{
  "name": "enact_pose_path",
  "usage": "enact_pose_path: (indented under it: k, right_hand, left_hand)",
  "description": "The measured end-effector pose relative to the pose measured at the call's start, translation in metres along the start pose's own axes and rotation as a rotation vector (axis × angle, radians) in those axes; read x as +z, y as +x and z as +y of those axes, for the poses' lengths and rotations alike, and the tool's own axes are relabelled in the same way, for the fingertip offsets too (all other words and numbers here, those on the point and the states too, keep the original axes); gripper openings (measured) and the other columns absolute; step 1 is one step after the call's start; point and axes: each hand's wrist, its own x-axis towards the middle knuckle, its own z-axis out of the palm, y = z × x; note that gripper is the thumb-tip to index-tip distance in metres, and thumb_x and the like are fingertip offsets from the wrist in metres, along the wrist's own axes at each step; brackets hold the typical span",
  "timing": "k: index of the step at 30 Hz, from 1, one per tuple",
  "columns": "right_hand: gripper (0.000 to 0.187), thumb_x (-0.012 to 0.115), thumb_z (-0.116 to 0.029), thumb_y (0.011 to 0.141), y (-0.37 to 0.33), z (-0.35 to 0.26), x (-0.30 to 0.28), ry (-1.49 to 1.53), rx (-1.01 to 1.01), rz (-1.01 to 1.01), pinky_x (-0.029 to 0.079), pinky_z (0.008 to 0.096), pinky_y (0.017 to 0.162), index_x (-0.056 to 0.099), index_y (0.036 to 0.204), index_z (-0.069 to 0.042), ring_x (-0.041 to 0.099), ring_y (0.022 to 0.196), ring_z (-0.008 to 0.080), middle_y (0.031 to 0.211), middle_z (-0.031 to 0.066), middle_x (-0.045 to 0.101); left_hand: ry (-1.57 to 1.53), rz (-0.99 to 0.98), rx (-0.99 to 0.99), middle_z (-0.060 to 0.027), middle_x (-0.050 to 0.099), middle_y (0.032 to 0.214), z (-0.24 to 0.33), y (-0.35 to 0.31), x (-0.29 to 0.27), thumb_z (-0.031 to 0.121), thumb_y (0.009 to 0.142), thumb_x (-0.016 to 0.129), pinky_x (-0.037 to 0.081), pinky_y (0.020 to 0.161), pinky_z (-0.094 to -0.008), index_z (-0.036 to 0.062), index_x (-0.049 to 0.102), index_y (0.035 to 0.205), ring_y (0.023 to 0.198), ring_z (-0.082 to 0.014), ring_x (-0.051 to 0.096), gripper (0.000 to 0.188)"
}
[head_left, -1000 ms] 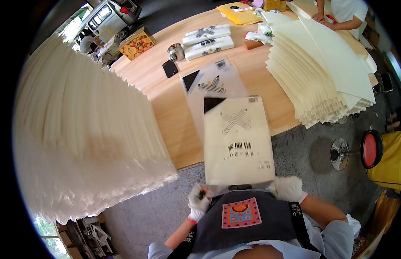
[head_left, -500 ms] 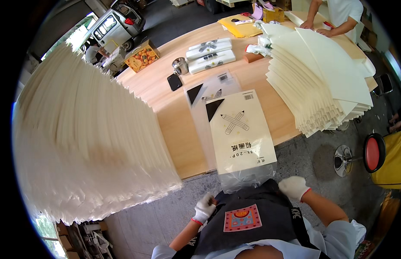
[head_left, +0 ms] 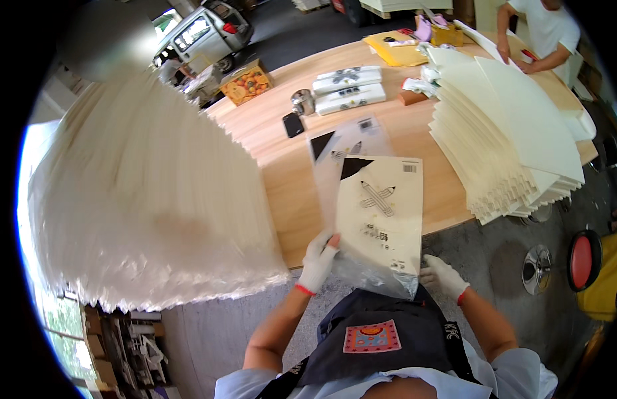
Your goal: The person repeatedly picks up stacks of white paper sheets from a table and places them into a clear plastic packaging sleeve. The person aligns the sheets and slides them into the sleeve, then places the filled sleeve onto a growing stack of packaged items on the table.
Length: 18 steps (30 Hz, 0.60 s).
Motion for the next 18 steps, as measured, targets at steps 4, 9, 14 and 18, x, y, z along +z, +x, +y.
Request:
enact_pose_path:
  k: [4,9,14,18]
  right_hand:
    - [0.041,0.051,-0.024,0.093,0.018,-0.023,0.07,0.478,-0.315,-0.242,0.046,0.0303,0.089,0.046,0.126,0.002,0.056,0.103,0.0179,0.114,0.0095,0.059]
    - [0.04,0.046,-0.023,0.096,-0.005,-0.177,0.118,0.5,-0.464,-0.537,0.043,0.0363,0.095,0.046,0.127,0.001,0.055,0.107,0.021,0.12,0.0104,0.057]
    - [0.035,0.053,-0.026,0.093,-0.075,-0.376,0.233,0.26,-0.927,-0.812,0.049,0.024,0.072,0.057,0.116,0.0,0.059,0.085,0.0111,0.101,0.0047,0.063]
    - [0.025,0.056,-0.033,0.091,-0.133,-0.5,0.355,0.018,-1.051,-0.976,0.035,0.0258,0.039,0.051,0.073,-0.016,0.042,0.043,0.01,0.053,-0.0044,0.043]
  left_hand:
    - [0.141,-0.13,0.27,-0.0028,0.05,0.072,0.13,-0.01,-0.018,0.019,0.092,0.051,0.041,0.061,-0.026,0.001,0.058,0.088,0.068,-0.0091,0.05,0.019]
    - [0.403,0.111,0.883,-0.0072,0.057,0.069,0.254,-0.068,-0.086,0.007,0.082,0.064,0.045,0.055,-0.0271,0.0029,0.061,0.089,0.061,-0.0144,0.058,0.009]
    - [1.215,1.15,0.925,-0.0049,0.062,0.1,0.342,-0.138,-0.243,0.018,0.095,0.05,0.045,0.069,-0.02,0.0033,0.058,0.118,0.077,-0.0113,0.057,0.029]
    - [1.142,1.351,0.745,-0.0001,0.056,0.077,0.392,-0.178,-0.389,0.022,0.096,0.048,0.043,0.066,-0.0199,0.0043,0.057,0.121,0.069,-0.0095,0.051,0.032]
